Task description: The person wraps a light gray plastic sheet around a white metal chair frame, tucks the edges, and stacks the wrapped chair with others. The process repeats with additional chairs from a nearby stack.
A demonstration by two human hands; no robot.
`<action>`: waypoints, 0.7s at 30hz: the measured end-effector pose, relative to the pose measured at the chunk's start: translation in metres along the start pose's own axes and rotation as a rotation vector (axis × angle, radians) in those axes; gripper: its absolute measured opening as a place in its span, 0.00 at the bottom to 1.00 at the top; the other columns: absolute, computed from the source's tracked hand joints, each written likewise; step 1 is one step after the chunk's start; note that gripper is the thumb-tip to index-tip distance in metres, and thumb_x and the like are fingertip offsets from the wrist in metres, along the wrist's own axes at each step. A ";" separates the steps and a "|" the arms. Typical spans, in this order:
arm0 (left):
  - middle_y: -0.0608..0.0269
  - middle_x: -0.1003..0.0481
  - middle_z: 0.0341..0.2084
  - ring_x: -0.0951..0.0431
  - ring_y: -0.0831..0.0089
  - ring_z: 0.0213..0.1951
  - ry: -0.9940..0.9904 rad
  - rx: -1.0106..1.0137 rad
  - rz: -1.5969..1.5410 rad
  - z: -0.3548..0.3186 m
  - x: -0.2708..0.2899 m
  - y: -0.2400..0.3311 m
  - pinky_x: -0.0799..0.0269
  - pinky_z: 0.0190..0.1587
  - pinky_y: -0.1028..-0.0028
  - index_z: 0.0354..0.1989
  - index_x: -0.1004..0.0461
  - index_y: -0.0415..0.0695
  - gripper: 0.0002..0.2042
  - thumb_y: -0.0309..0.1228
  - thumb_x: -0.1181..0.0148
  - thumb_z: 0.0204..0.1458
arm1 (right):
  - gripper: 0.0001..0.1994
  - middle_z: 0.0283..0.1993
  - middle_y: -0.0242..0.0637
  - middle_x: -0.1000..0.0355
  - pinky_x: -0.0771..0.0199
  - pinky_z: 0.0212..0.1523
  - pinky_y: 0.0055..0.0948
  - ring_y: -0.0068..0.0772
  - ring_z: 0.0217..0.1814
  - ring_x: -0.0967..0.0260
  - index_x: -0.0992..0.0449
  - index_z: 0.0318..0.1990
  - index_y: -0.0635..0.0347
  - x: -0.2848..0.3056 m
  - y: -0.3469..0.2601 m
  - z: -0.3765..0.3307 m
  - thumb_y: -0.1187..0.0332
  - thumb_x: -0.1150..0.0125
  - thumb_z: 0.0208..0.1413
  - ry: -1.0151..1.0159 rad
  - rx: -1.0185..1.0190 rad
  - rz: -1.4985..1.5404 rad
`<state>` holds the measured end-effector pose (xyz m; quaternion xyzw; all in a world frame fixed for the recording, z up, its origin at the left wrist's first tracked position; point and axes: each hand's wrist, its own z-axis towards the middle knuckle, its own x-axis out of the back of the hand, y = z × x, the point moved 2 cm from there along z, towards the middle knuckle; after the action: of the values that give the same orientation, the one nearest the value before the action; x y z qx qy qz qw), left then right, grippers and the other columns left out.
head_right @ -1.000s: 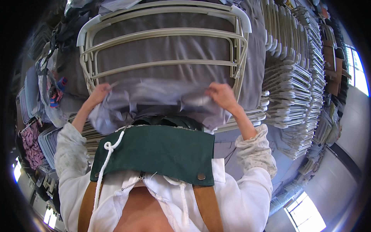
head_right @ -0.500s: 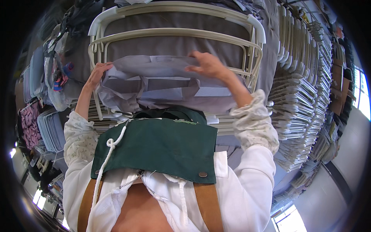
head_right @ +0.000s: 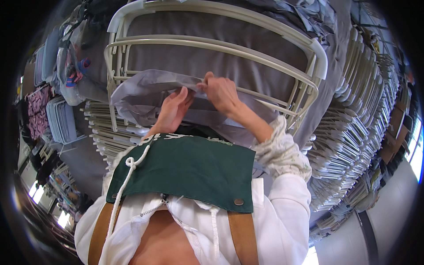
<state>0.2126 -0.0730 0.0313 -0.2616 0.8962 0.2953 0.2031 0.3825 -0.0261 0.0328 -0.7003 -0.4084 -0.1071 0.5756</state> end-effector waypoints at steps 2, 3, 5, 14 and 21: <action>0.66 0.28 0.46 0.30 0.75 0.53 -0.008 -0.120 -0.162 0.018 -0.007 -0.017 0.39 0.61 0.73 0.51 0.31 0.41 0.16 0.27 0.37 0.56 | 0.12 0.29 0.48 0.25 0.27 0.31 0.45 0.55 0.31 0.25 0.31 0.35 0.65 -0.005 0.004 -0.013 0.64 0.39 0.57 0.132 0.152 0.000; 0.66 0.28 0.47 0.31 0.74 0.53 -0.011 -0.183 -0.240 0.024 -0.005 -0.022 0.40 0.62 0.72 0.52 0.31 0.42 0.17 0.26 0.36 0.55 | 0.11 0.30 0.48 0.25 0.27 0.30 0.45 0.55 0.30 0.25 0.31 0.35 0.66 -0.007 0.006 -0.018 0.66 0.39 0.56 0.200 0.226 0.003; 0.66 0.28 0.48 0.31 0.72 0.54 -0.048 -0.142 -0.256 0.033 0.002 -0.024 0.40 0.62 0.72 0.52 0.32 0.44 0.20 0.22 0.33 0.51 | 0.10 0.31 0.47 0.25 0.28 0.26 0.44 0.53 0.29 0.25 0.32 0.33 0.65 -0.005 0.008 -0.018 0.69 0.38 0.53 0.220 0.276 -0.035; 0.68 0.26 0.44 0.27 0.74 0.50 0.116 0.023 -0.219 0.046 0.004 -0.012 0.36 0.58 0.73 0.49 0.29 0.43 0.21 0.19 0.31 0.45 | 0.09 0.23 0.47 0.26 0.31 0.25 0.46 0.56 0.26 0.27 0.31 0.33 0.60 -0.014 0.016 0.002 0.66 0.39 0.58 0.169 -0.101 0.070; 0.65 0.23 0.42 0.24 0.73 0.45 0.286 -0.108 -0.023 0.063 0.006 -0.011 0.30 0.51 0.70 0.46 0.26 0.43 0.16 0.21 0.31 0.48 | 0.10 0.24 0.45 0.25 0.30 0.31 0.46 0.56 0.32 0.26 0.26 0.32 0.61 -0.032 0.041 0.014 0.63 0.37 0.55 0.138 -0.337 0.286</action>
<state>0.2278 -0.0429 -0.0231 -0.3221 0.8956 0.3004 0.0623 0.3860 -0.0282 -0.0208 -0.8282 -0.2412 -0.1387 0.4864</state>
